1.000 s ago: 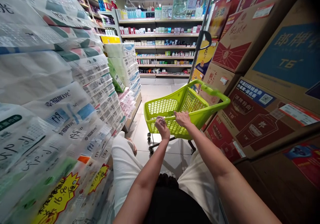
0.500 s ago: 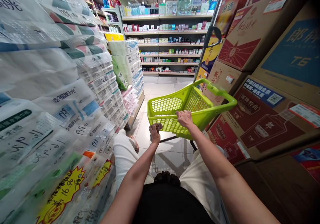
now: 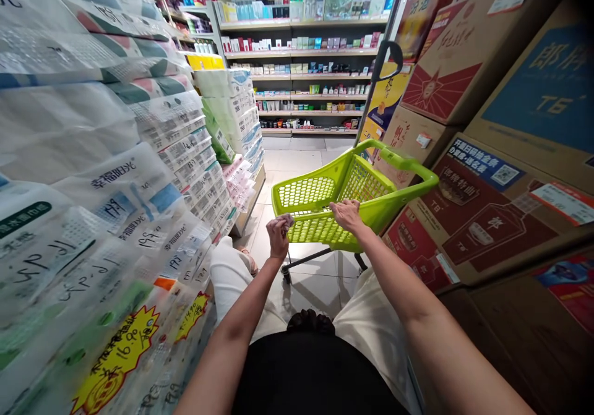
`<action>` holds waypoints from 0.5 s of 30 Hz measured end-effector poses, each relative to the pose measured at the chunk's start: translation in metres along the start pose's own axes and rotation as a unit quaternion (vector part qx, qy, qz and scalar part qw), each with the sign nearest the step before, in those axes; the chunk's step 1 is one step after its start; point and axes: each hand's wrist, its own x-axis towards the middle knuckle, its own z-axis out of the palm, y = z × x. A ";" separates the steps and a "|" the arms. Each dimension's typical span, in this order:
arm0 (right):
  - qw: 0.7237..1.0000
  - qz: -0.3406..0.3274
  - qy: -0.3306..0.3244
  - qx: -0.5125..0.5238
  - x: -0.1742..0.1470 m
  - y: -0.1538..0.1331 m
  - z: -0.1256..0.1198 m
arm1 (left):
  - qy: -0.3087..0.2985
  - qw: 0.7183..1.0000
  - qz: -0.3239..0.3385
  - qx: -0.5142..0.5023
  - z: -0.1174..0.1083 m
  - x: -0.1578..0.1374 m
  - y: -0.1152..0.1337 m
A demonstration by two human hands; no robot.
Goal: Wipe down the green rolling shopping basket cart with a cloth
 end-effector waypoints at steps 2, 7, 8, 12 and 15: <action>1.000 -0.008 0.001 0.011 -0.003 0.010 0.000 | -0.054 0.998 0.021 -0.015 -0.005 0.012 0.008; 1.000 -0.005 -0.001 -0.018 -0.003 0.035 -0.001 | -0.107 0.993 -0.055 0.001 -0.018 0.037 0.016; 0.999 0.007 0.007 -0.031 -0.002 0.035 0.000 | -0.112 0.990 -0.081 0.009 -0.018 0.041 0.017; 0.998 0.027 0.050 -0.029 -0.003 0.004 0.013 | -0.194 0.978 -0.080 0.002 -0.010 0.056 0.025; 0.999 -0.021 0.023 0.012 -0.009 -0.037 0.032 | -0.266 0.963 -0.034 0.015 -0.003 0.065 0.030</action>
